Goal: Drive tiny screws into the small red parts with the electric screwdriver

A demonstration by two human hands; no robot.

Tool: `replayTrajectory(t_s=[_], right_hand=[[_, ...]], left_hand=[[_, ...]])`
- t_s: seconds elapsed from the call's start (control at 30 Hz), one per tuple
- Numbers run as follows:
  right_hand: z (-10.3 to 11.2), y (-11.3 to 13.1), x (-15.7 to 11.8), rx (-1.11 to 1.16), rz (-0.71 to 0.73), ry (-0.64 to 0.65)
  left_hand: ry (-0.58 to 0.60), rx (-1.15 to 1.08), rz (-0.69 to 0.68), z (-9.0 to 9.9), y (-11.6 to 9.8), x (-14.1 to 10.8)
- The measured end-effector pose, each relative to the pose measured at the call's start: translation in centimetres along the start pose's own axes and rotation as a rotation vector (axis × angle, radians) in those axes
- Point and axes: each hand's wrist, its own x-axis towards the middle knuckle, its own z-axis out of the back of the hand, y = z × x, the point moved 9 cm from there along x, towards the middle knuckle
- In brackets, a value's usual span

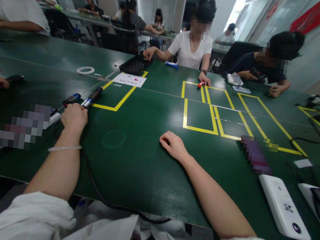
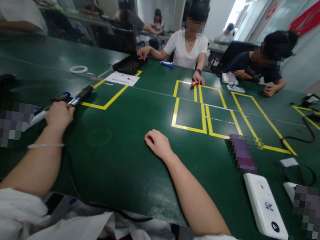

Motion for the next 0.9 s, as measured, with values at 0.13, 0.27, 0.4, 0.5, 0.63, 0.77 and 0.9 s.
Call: replayTrajectory(t_s=[0.13, 0.27, 0.4, 0.5, 0.63, 0.77, 0.9], right_hand=[[-0.1, 0.0, 0.0, 0.000, 0.006, 0.009], [0.0, 0.1, 0.0, -0.006, -0.001, 0.007], [-0.1, 0.0, 0.0, -0.011, 0.000, 0.008], [-0.1, 0.0, 0.0, -0.014, 0.001, 0.006], [-0.1, 0.1, 0.0, 0.016, -0.022, 0.004], [-0.5, 0.6, 0.0, 0.093, -0.025, 0.028], [-0.9, 1.5, 0.0, 0.092, 0.023, 0.055]], left_hand=[[-0.086, 0.044, 0.147, 0.9, 1.0, -0.3], [-0.186, 0.032, 0.047, 2.1, -0.6, -0.5], [-0.056, -0.245, -0.225, 1.0, -6.3, -1.6], [0.197, -0.500, -0.527, -1.2, -13.3, -5.0], [0.542, -0.676, -0.795, -4.2, -20.3, -11.1], [0.728, -0.804, -0.830, -5.7, -22.4, -14.5], [0.807, -0.913, -0.801, -5.6, -22.8, -15.6]])
